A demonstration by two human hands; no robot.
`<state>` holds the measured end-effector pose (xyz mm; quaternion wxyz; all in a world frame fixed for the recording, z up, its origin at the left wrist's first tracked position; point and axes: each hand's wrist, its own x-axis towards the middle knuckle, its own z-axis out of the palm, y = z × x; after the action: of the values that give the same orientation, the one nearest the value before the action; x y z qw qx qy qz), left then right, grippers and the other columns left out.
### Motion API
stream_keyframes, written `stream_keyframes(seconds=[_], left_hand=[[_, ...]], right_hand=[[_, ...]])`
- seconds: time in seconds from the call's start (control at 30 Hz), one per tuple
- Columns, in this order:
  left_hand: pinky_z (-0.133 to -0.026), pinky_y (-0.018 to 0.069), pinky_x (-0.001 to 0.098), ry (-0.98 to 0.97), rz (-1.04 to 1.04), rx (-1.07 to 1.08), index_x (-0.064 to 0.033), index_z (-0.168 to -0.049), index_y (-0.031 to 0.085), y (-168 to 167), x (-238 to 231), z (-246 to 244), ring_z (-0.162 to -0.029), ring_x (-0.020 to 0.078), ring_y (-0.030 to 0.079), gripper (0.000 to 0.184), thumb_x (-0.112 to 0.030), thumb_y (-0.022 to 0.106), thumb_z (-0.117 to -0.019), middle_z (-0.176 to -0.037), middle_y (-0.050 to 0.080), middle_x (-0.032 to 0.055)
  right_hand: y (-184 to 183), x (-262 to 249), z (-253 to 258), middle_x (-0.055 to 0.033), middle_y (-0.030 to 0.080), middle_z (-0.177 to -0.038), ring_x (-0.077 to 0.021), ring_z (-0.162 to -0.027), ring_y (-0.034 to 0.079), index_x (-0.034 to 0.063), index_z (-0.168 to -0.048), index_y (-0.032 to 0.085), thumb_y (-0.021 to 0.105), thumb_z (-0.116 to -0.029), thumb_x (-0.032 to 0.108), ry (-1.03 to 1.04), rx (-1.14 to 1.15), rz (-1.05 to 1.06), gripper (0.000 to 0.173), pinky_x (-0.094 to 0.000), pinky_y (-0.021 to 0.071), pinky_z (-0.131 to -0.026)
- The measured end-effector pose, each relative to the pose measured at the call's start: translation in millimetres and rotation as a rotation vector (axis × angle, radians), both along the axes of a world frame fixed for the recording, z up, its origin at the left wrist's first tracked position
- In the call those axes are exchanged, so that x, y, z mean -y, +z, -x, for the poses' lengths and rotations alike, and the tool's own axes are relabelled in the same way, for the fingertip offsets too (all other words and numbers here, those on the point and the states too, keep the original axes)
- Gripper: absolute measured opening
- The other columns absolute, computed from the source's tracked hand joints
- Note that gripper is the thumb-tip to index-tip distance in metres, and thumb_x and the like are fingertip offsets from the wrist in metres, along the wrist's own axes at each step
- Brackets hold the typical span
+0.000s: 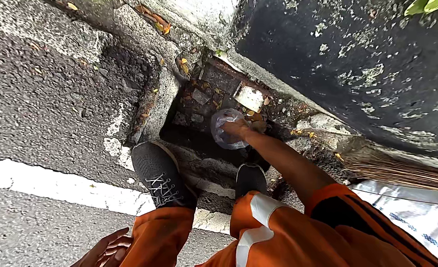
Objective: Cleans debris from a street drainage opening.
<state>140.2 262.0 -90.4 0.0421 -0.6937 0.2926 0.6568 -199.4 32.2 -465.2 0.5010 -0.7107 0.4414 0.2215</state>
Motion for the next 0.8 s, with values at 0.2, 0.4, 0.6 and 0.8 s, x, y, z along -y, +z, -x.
stream_keyframes(seconds=[0.2,0.4,0.6,0.8], left_hand=[[-0.099,0.0548,0.0389,0.002,0.010,0.007,0.0055,-0.139,0.053,0.5,2.9,-1.7,-0.110,0.0221,0.070,0.049,-0.030,0.052,-0.1059,-0.120,0.070,0.0189],[-0.099,0.0545,0.0397,0.015,0.000,-0.005,0.0066,-0.140,0.052,0.7,2.9,-4.0,-0.111,0.0227,0.069,0.050,-0.030,0.051,-0.1065,-0.122,0.069,0.0206],[-0.100,0.0535,0.0409,0.029,-0.003,-0.033,0.0085,-0.141,0.049,-1.8,-3.4,-7.7,-0.112,0.0252,0.068,0.052,-0.031,0.050,-0.1066,-0.123,0.067,0.0233],[-0.100,0.0529,0.0404,0.040,-0.021,-0.028,0.0103,-0.140,0.048,-1.6,-2.8,-9.8,-0.112,0.0251,0.068,0.053,-0.030,0.050,-0.1062,-0.123,0.067,0.0241]], right_hand=[[-15.4,3.1,6.2,-0.0157,0.059,-0.146,-0.0304,-0.140,0.051,0.0087,-0.142,0.061,0.064,-0.0992,0.035,0.038,0.035,-0.080,0.050,-0.0523,0.0368,-0.119],[-1.0,12.3,0.5,-0.0176,0.065,-0.136,-0.0308,-0.133,0.057,0.0050,-0.133,0.066,0.055,-0.1044,0.032,0.047,0.021,-0.026,0.041,-0.0519,0.0423,-0.115],[87.7,-18.1,24.6,-0.0338,0.050,-0.146,-0.0478,-0.139,0.046,-0.0095,-0.140,0.053,0.058,-0.1023,0.010,0.146,-0.303,0.055,0.043,-0.0627,0.0390,-0.113],[99.3,-28.1,31.2,-0.0238,0.057,-0.145,-0.0392,-0.139,0.051,0.0014,-0.143,0.056,0.046,-0.1084,0.021,-0.077,-0.325,0.094,0.041,-0.0588,0.0414,-0.113]])
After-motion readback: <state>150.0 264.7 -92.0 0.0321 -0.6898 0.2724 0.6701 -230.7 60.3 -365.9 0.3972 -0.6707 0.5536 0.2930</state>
